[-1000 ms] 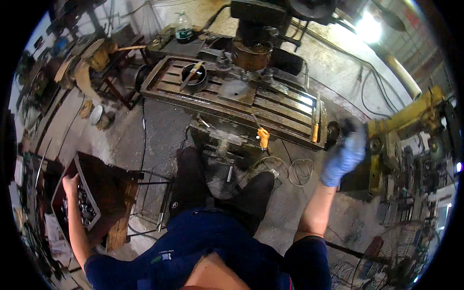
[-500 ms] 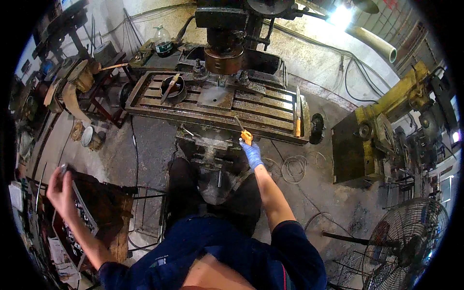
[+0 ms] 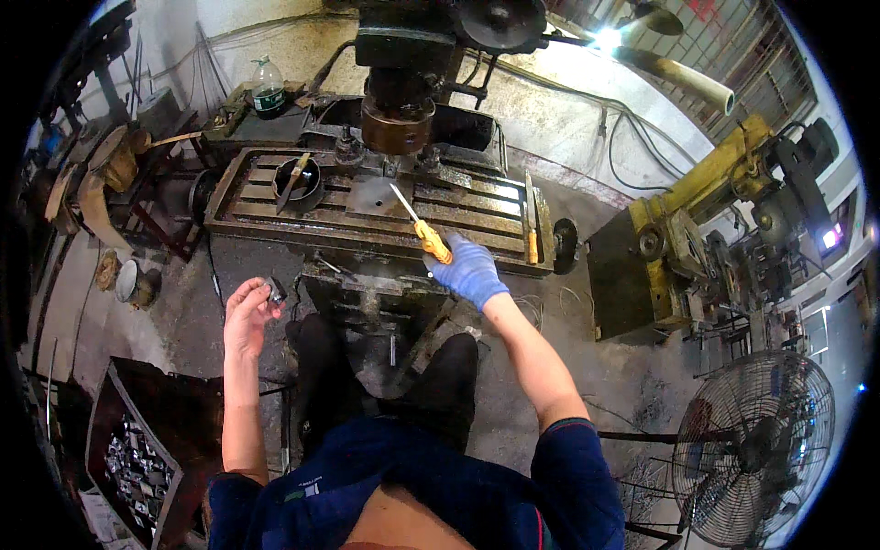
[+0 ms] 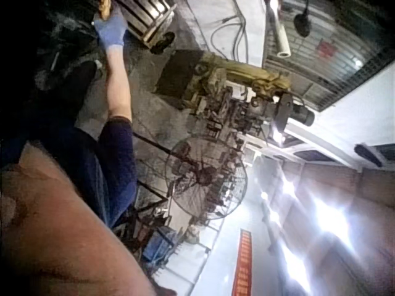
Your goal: The person processes metal parts using a milling machine, including picking parts from a box, using a hand tool to deburr them, and operating the machine's handles.
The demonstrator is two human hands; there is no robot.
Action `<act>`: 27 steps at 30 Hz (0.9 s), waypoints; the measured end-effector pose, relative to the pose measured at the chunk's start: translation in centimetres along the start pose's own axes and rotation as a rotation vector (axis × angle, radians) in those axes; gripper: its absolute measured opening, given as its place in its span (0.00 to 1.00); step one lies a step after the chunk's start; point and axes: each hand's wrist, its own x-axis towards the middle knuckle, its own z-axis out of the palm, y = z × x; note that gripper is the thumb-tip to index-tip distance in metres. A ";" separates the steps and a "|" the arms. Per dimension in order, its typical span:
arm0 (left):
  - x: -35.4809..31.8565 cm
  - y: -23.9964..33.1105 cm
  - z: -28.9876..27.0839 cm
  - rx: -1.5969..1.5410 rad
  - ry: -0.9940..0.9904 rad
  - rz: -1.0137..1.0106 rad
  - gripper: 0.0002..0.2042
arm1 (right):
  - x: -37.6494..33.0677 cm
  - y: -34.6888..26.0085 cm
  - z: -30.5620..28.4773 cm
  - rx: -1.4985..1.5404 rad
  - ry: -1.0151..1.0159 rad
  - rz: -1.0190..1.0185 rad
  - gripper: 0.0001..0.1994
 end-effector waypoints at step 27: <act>6.4 -5.7 5.5 0.127 -0.135 -0.223 0.05 | -3.7 -1.3 -3.4 0.272 -0.442 -0.165 0.23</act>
